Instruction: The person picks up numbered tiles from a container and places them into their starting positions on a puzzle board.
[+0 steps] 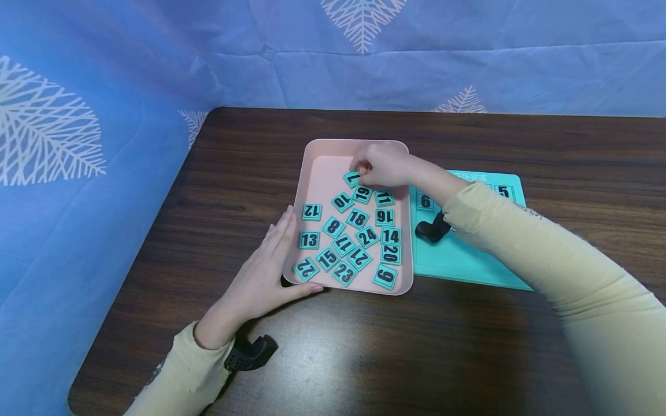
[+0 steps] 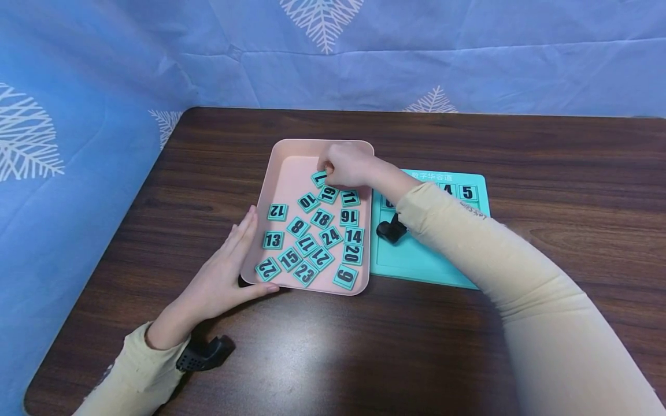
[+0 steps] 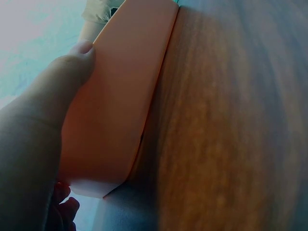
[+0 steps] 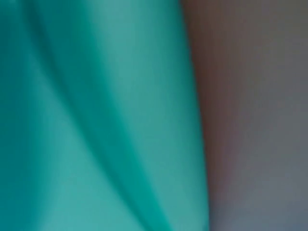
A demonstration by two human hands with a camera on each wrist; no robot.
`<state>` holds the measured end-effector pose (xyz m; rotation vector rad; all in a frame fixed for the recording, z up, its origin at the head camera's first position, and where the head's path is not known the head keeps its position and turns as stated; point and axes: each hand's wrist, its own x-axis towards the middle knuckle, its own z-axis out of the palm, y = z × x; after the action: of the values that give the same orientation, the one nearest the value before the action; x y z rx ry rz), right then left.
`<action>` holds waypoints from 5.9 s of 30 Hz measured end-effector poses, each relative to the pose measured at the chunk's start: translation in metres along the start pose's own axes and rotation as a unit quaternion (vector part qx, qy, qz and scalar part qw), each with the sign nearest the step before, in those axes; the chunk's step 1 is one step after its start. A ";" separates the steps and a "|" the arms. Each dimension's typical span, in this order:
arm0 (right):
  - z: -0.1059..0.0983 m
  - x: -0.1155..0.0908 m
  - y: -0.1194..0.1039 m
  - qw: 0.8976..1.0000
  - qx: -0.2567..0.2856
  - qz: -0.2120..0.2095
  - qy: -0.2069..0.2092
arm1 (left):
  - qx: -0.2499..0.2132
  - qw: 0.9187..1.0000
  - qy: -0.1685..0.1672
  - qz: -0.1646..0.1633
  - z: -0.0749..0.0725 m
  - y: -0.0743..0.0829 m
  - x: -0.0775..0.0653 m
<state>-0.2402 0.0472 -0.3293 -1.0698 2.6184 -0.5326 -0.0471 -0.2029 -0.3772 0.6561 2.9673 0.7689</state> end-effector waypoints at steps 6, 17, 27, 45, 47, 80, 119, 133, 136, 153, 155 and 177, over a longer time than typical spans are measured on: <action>0.001 -0.004 0.003 1.000 0.022 0.001 0.019 | 0.000 1.000 0.001 0.000 0.000 0.000 0.000; 0.002 -0.007 0.001 0.997 0.051 0.005 0.053 | -0.003 1.000 -0.004 -0.011 0.000 0.001 0.000; 0.000 -0.018 0.001 0.994 0.085 -0.012 0.071 | -0.004 1.000 0.001 -0.002 0.001 0.002 -0.001; -0.011 -0.062 0.002 0.993 0.082 0.034 0.074 | -0.010 1.000 0.002 -0.004 0.002 0.001 0.000; -0.013 -0.069 0.003 0.992 0.087 0.036 0.081 | -0.010 1.000 0.001 -0.005 0.002 0.001 0.000; -0.017 -0.151 0.042 0.986 0.076 0.127 0.081 | -0.011 1.000 0.001 -0.003 0.000 0.003 0.000; -0.009 -0.150 0.050 0.989 0.042 0.132 0.042 | -0.004 1.000 0.004 0.011 0.000 0.002 0.000; -0.008 -0.147 0.050 0.990 0.043 0.127 0.038 | -0.005 1.000 0.005 0.012 0.000 0.002 0.000; -0.008 -0.148 0.050 0.991 0.043 0.122 0.040 | -0.007 1.000 0.005 0.012 0.000 0.003 0.000; -0.014 -0.146 0.047 0.990 0.056 0.124 0.024 | -0.010 1.000 0.004 0.008 0.001 0.002 0.000; -0.017 -0.145 0.045 0.990 0.055 0.124 0.028 | -0.010 1.000 0.004 0.009 0.001 0.002 0.000; -0.001 -0.079 -0.029 0.986 0.104 -0.105 0.072 | -0.002 1.000 0.000 0.004 -0.001 0.002 -0.001</action>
<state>-0.1683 0.0845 -0.3076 -1.2877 2.5114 -0.9399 -0.0456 -0.2015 -0.3756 0.6693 2.9632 0.7756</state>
